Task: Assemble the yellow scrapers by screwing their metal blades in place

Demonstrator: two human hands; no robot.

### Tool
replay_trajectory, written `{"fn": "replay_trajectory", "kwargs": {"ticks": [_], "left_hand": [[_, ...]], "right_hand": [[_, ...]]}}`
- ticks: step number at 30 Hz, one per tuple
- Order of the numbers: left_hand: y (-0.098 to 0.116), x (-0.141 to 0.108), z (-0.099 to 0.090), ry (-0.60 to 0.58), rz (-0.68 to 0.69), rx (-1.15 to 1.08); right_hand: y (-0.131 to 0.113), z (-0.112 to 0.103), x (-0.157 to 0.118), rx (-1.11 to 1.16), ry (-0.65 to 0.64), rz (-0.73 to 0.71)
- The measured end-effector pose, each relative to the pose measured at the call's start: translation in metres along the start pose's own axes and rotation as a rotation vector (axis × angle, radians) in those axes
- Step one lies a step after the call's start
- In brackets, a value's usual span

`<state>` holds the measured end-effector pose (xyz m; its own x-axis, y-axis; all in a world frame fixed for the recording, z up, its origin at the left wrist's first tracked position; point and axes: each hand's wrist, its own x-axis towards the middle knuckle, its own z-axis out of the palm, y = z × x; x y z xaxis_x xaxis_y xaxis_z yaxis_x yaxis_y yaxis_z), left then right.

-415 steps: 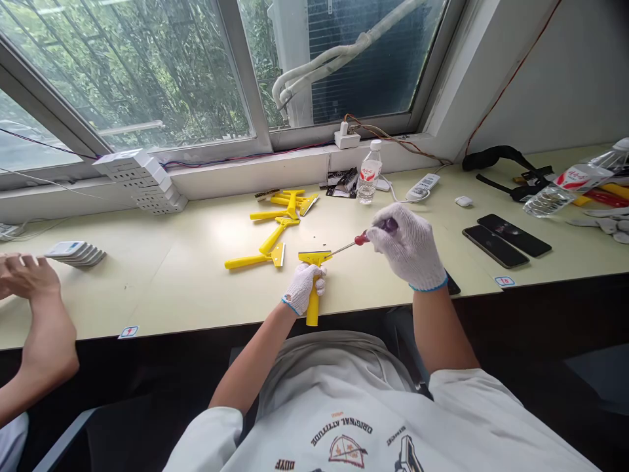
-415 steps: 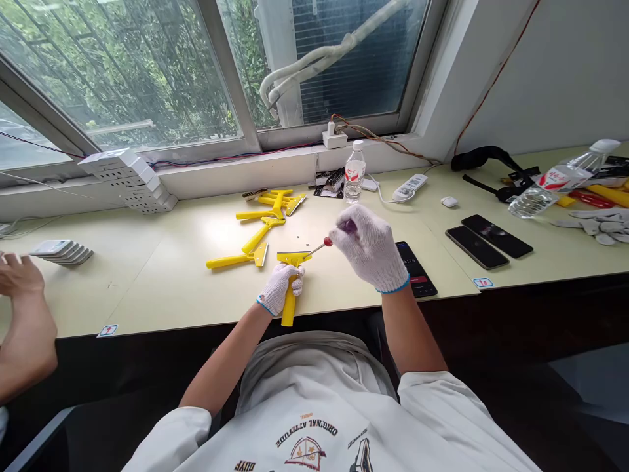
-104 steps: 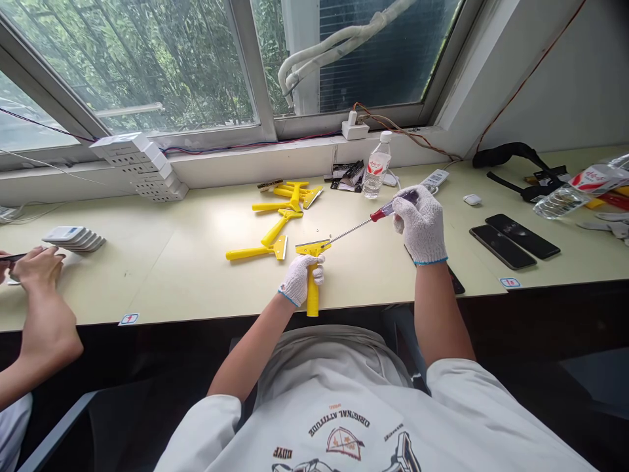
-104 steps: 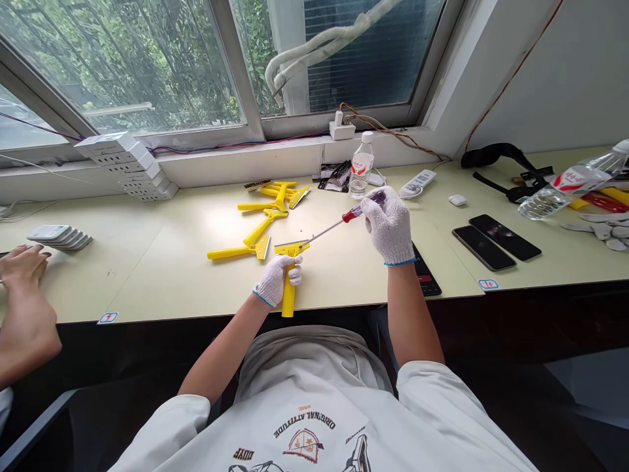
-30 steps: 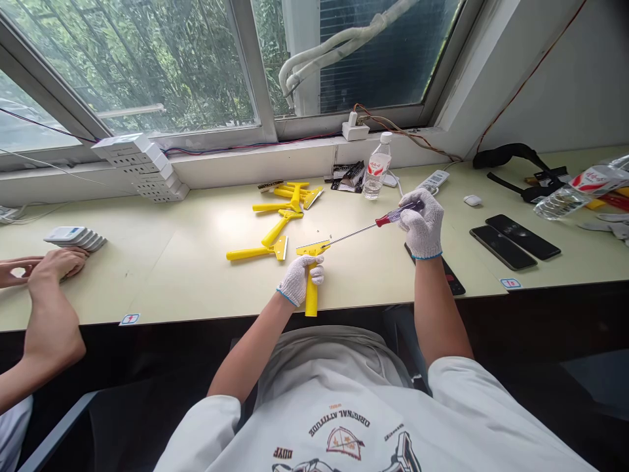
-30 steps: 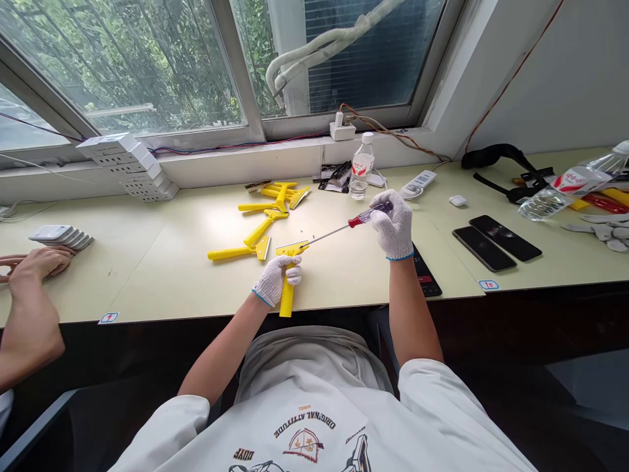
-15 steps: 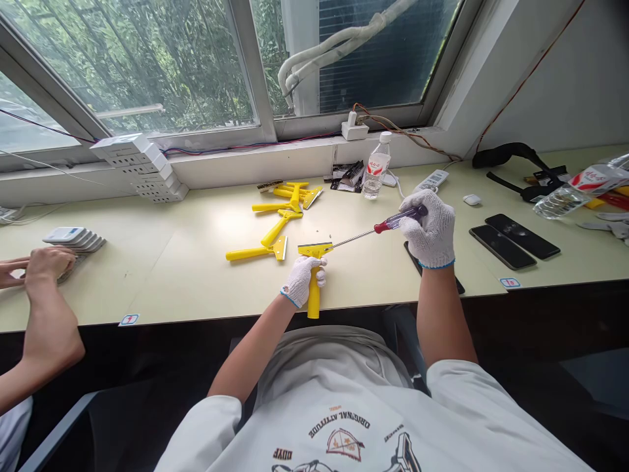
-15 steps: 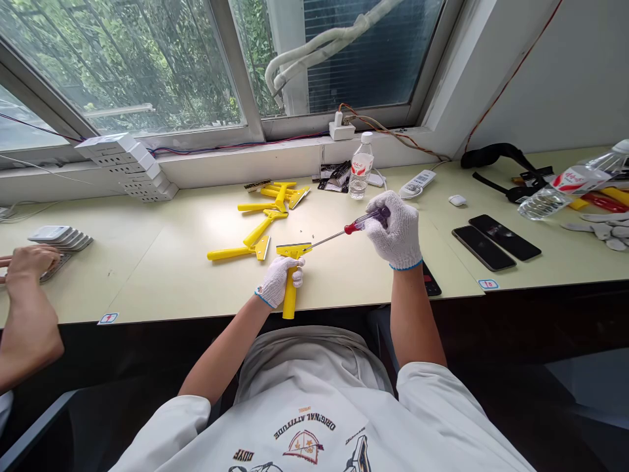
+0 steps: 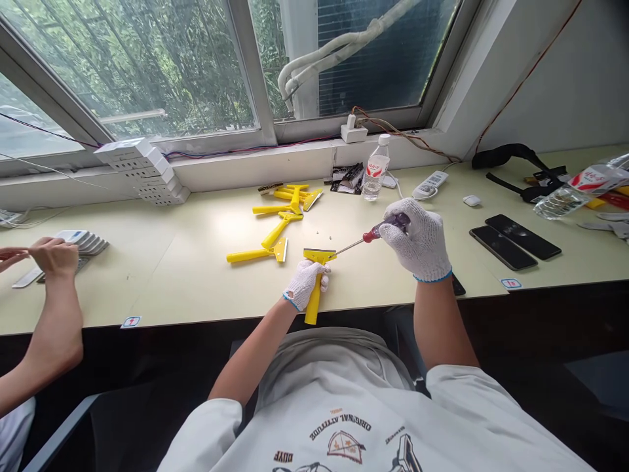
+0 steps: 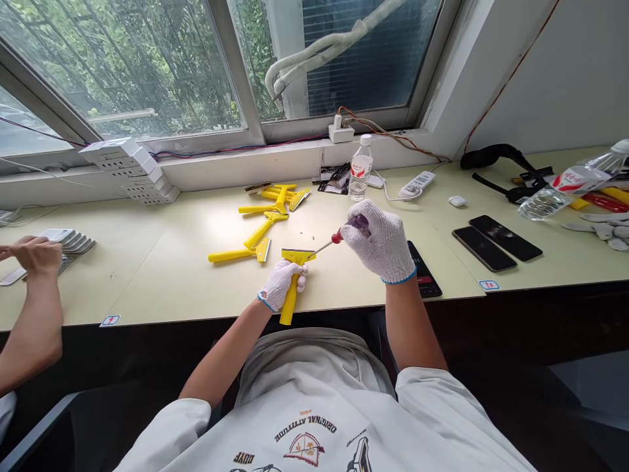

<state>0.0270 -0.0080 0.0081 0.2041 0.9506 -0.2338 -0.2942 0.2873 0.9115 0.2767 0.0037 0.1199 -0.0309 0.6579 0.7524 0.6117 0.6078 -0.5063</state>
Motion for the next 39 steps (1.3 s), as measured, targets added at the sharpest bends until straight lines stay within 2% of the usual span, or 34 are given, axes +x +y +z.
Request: {"fn": "replay_trajectory", "kwargs": {"ticks": [4,8,11,14,18,23,27,29,35,39], "left_hand": [[0.002,-0.001,-0.001,-0.008,-0.013,-0.026],[0.005,-0.002,0.000,0.015,-0.071,-0.090],[0.007,-0.003,0.000,0.019,-0.070,-0.104],[0.006,-0.003,-0.001,0.000,-0.054,-0.078],[0.003,-0.002,-0.005,-0.014,-0.059,-0.077],[0.004,-0.001,-0.004,0.023,-0.078,-0.112],[0.005,-0.001,-0.002,0.012,-0.058,-0.043],[0.006,-0.001,-0.001,0.015,-0.042,-0.016],[0.004,0.001,-0.002,0.017,-0.034,-0.021],[-0.001,0.005,-0.003,0.023,-0.034,-0.045]], "right_hand": [[0.004,0.001,0.001,0.079,-0.001,-0.046],[0.007,-0.006,-0.001,0.290,-0.160,-0.055],[0.007,-0.020,-0.001,0.347,-0.269,-0.074],[0.004,-0.033,0.002,0.370,-0.318,-0.103],[0.004,-0.038,0.005,0.316,-0.291,-0.087],[0.011,-0.027,0.004,0.065,-0.125,-0.051],[0.011,-0.019,0.000,-0.075,-0.045,-0.042],[0.009,-0.018,0.000,-0.057,-0.074,-0.046],[0.005,-0.032,0.003,0.220,-0.321,-0.097],[0.007,-0.035,0.003,0.138,-0.293,-0.089]]}}
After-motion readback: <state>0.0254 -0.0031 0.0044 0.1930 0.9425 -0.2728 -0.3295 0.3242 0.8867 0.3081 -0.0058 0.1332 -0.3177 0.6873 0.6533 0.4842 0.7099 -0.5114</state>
